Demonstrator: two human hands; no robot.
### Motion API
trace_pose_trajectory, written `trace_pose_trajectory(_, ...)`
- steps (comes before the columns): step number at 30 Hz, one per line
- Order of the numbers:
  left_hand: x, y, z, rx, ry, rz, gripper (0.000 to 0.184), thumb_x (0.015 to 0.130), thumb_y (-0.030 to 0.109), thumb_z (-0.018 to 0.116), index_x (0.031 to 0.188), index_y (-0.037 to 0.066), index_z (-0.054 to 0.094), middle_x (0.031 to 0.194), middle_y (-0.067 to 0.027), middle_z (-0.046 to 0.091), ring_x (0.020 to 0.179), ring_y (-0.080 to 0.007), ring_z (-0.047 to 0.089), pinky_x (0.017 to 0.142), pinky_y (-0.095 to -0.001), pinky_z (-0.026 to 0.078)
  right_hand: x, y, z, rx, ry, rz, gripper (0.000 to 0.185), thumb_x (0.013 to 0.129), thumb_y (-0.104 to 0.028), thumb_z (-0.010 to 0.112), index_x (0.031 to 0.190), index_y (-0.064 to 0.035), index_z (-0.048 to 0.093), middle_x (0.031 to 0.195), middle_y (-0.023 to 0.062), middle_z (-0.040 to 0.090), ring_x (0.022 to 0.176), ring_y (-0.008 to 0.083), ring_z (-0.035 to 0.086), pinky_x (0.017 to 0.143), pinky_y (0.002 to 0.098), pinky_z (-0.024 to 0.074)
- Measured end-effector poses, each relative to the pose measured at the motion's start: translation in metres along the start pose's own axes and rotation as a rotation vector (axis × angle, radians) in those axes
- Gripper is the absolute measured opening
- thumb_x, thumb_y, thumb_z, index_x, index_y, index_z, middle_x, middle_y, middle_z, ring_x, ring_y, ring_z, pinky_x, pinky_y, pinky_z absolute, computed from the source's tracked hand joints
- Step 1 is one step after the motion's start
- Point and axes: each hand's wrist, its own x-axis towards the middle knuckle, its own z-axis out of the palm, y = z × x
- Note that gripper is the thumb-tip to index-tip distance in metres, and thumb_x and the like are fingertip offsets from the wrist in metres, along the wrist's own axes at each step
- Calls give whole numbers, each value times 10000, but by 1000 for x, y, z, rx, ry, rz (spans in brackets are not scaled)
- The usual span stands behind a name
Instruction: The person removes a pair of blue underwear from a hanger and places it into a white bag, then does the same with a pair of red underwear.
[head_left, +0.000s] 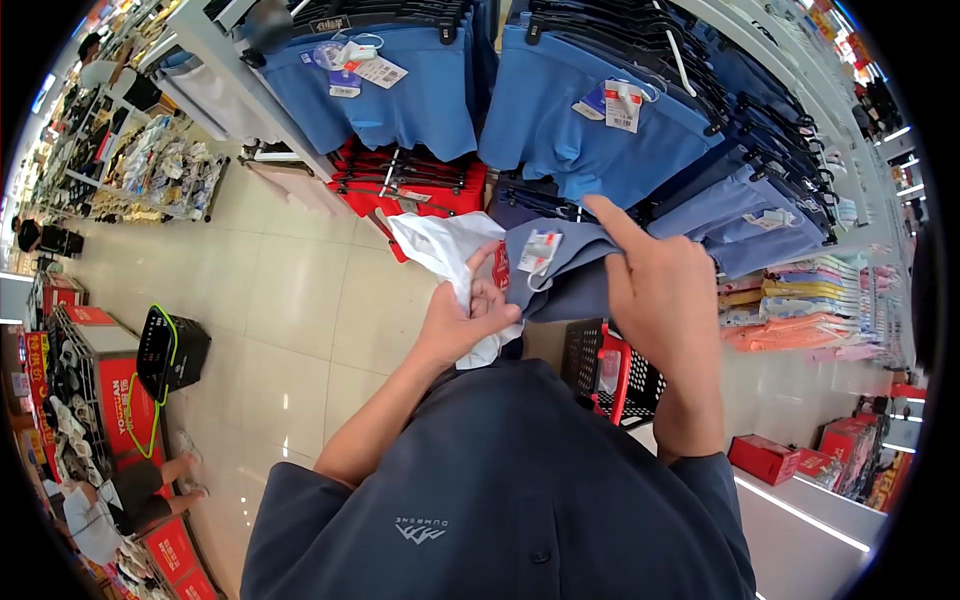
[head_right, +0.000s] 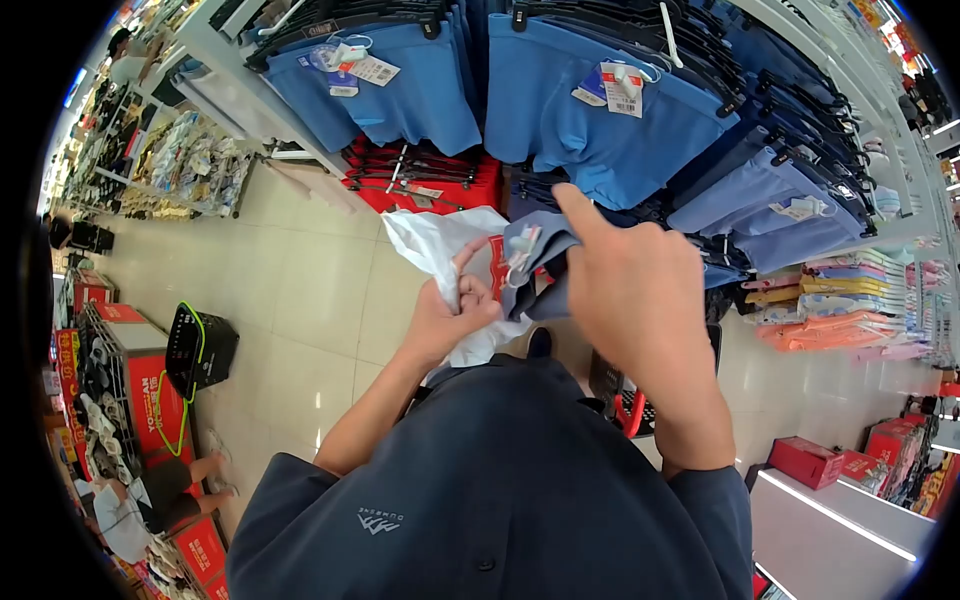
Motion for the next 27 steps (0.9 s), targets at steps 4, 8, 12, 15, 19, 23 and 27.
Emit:
trace_pose_trajectory(4,-15,29,-12,-126,-137,-94,570,879,179,681,1360,-28,455,730,-41,657,598,-48,517,582,-196,408,6,24,23,-47,25,91,181,826,-137,530,863,-1,645,621,206,609,609,396,623,581,476,498)
trace_pose_trajectory(8,-21,30,-3,-167,-252,-294,273,919,222,642,1050,-18,643,766,-44,647,583,-51,479,567,-207,382,-19,-7,53,-183,-253,-102,187,792,-186,576,714,-51,678,598,129,608,586,298,638,553,411,504)
trace_pose_trajectory(12,-13,6,-9,-227,-90,-388,256,924,221,640,1019,-17,631,800,-1,620,670,-55,506,595,-213,393,-45,-49,95,-43,-282,-276,193,774,-183,590,646,-48,640,594,102,602,543,262,628,500,389,483)
trace_pose_trajectory(15,-13,11,-6,-19,-70,-325,228,922,206,638,1009,-5,637,831,-9,627,724,-64,542,637,-216,425,-48,-60,105,185,-365,-490,182,779,-167,600,653,-36,615,578,102,586,518,275,606,500,395,474)
trace_pose_trajectory(19,-24,15,-5,-283,-83,-555,201,949,223,596,980,34,656,860,-3,638,765,-55,566,675,-223,464,-42,-47,122,583,-406,-594,161,827,-126,581,714,-14,609,607,120,589,563,309,597,543,381,471)
trace_pose_trajectory(23,-47,-15,-31,-423,-301,-556,464,905,386,647,1126,-21,602,1015,-67,628,922,-108,577,799,-242,464,-34,-21,129,993,-669,-454,105,790,-96,647,853,-18,677,773,136,676,685,266,643,655,359,497)
trace_pose_trajectory(27,-45,2,-31,-82,-510,-306,509,782,245,784,1183,-6,595,1081,-42,593,1044,-142,522,929,-291,404,-29,7,137,1340,-295,-408,149,784,-126,720,877,-16,682,856,101,688,769,210,648,695,342,488)
